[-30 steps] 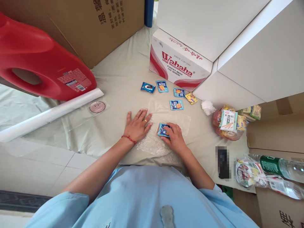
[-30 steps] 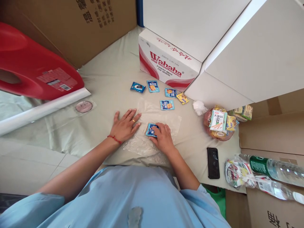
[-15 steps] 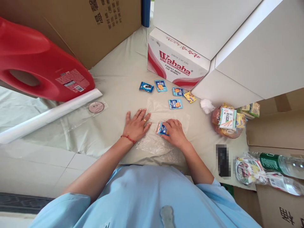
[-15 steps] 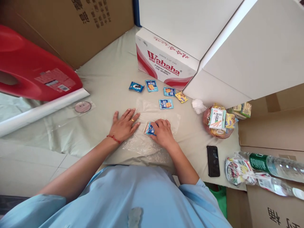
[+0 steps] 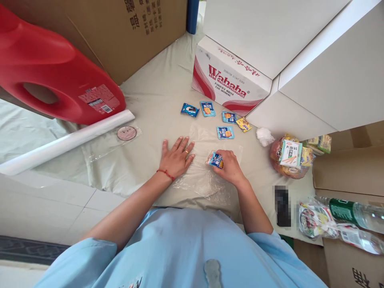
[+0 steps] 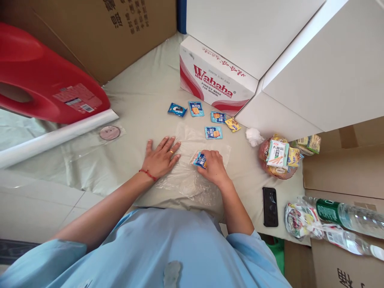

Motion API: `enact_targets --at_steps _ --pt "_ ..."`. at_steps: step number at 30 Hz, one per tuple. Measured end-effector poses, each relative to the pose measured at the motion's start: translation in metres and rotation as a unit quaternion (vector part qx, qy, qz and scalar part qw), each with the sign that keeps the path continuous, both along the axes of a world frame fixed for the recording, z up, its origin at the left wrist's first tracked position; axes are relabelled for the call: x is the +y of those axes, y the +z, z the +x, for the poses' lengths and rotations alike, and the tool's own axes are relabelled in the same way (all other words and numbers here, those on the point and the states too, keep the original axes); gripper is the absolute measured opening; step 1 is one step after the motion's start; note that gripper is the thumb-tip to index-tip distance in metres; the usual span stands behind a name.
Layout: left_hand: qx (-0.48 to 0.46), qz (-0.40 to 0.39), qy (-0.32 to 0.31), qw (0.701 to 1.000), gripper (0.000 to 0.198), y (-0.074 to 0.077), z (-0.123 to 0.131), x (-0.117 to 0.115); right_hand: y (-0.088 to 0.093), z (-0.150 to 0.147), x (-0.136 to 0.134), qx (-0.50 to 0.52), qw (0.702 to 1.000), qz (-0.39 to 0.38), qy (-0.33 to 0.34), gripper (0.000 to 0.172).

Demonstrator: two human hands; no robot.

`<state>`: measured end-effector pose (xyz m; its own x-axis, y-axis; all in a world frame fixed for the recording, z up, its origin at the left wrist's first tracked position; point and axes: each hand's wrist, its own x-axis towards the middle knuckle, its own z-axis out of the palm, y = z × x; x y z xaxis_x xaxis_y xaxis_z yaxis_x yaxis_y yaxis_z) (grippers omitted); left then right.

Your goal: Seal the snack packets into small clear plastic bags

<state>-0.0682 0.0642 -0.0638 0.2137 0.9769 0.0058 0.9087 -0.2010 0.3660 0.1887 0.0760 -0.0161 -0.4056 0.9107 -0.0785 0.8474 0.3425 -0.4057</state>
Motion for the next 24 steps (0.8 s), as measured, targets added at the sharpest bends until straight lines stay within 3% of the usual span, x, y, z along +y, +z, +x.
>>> enact_targets --at_steps 5,12,20,24 --pt "0.01 0.001 0.0 1.0 0.058 0.0 -0.001 0.0 -0.003 -0.022 0.003 -0.001 1.0 0.013 0.012 0.054" --pt "0.019 -0.001 0.013 1.0 0.057 0.003 -0.001 0.0 -0.026 -0.038 0.001 -0.013 0.998 0.047 0.027 0.061" --pt "0.025 -0.002 0.096 0.995 0.057 0.003 -0.033 -0.009 -0.039 -0.032 -0.003 0.023 0.998 0.06 0.02 0.062" --pt "0.003 0.072 0.13 0.989 0.053 0.002 -0.041 -0.024 -0.037 -0.034 0.0 0.028 0.998 0.054 0.028 0.065"
